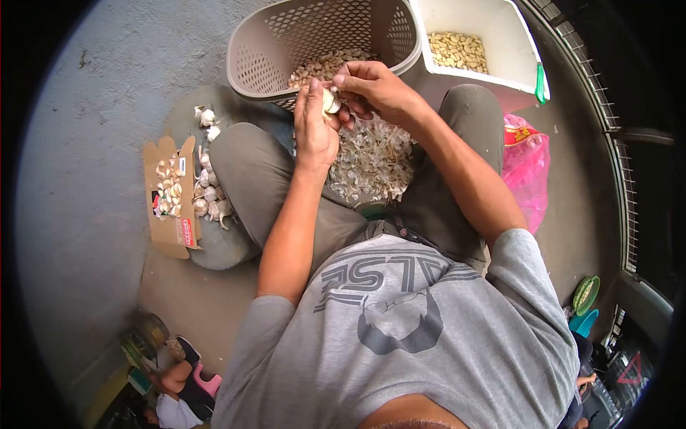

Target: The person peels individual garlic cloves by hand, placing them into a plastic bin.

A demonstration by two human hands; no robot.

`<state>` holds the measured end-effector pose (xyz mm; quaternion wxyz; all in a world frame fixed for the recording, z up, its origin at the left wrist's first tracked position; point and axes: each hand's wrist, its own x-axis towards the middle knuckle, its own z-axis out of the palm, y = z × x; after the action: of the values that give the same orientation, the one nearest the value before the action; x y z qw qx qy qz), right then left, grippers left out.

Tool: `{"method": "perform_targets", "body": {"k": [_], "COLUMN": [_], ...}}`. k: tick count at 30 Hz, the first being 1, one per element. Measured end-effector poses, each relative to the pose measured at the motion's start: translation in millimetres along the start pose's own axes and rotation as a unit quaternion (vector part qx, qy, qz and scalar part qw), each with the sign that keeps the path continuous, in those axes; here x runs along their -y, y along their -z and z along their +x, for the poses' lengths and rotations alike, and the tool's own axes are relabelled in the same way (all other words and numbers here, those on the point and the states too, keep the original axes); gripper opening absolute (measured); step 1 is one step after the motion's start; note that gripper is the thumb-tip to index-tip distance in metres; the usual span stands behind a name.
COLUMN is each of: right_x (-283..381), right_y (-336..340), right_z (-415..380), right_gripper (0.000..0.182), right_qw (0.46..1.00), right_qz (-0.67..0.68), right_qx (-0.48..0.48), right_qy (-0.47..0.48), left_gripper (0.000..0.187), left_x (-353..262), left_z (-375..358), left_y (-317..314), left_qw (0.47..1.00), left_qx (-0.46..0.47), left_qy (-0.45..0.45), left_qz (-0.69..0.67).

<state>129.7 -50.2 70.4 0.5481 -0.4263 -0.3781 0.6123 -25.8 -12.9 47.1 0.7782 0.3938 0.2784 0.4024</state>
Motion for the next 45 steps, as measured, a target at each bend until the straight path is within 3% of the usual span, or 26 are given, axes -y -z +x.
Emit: {"method": "perform_targets", "body": {"k": [5,9,13,16,17,20,22,24,28,30,33,37,43,45], "right_x": [25.0,28.5,31.2,13.2,9.6,17.8,14.6,7.5,4.8,4.3,-0.3,6.7,4.4,16.2], "right_y": [30.5,31.5,34.5,30.0,29.9,-2.9,-16.9,-14.8,-12.8,-14.6,-19.8,-28.9,-18.9,-8.6], "right_z": [-8.0,-12.2,-14.9,-12.9,-10.3,-13.3,-15.9,-12.1,-11.9,-14.5,-14.5,-19.5,-9.8,-9.2], "right_gripper": [0.007,0.010,0.016,0.018,0.025,0.034,0.042,0.043,0.043,0.044,0.032,0.024,0.019,0.017], "right_qw": [0.991,0.986,0.942,0.884,0.880,0.954,0.952,0.900,0.911,0.909,0.912,0.925,0.916,0.922], "right_qz": [0.019,0.007,-0.232,-0.449,-0.463,-0.300,-0.299,-0.404,-0.398,-0.406,-0.378,-0.362,-0.368,-0.376], "right_qx": [0.132,0.168,0.232,0.125,0.103,-0.019,-0.043,0.004,0.002,0.014,-0.011,-0.032,-0.083,-0.060], "right_qy": [0.010,-0.005,-0.065,0.038,0.021,0.007,0.037,0.164,0.104,0.099,0.160,0.115,0.138,0.075], "left_gripper": [0.031,0.028,0.027,0.032,0.034,0.036,0.034,0.030,0.022,0.025,0.029,0.031,0.029,0.030], "left_x": [-5.5,-7.7,-8.8,-8.0,-9.0,-7.4,-5.1,-2.9,-4.6,-4.0,-3.5,-4.3,3.8,0.8], "left_z": [-2.0,-1.6,1.8,1.7,0.2,-2.1,-0.6,0.8,-1.7,-2.6,0.4,4.6,7.2,6.9], "left_y": [10.0,10.9,14.8,15.5,17.1,2.2,4.2,4.4,3.8,6.1,5.9,6.8,3.3,4.7], "left_qw": [0.998,0.997,0.997,0.997,0.997,1.000,0.997,0.990,0.994,0.994,0.989,0.976,0.993,0.995], "left_qx": [0.004,0.003,-0.001,0.016,0.037,0.011,-0.024,-0.058,-0.089,-0.092,-0.095,-0.113,-0.094,-0.084], "left_qy": [0.047,0.053,0.026,0.015,0.016,-0.029,-0.062,-0.093,-0.055,-0.050,-0.082,-0.109,-0.060,-0.024], "left_qz": [-0.042,-0.058,-0.066,-0.068,-0.065,-0.001,0.045,0.094,0.009,0.028,0.083,0.150,0.031,0.041]}}
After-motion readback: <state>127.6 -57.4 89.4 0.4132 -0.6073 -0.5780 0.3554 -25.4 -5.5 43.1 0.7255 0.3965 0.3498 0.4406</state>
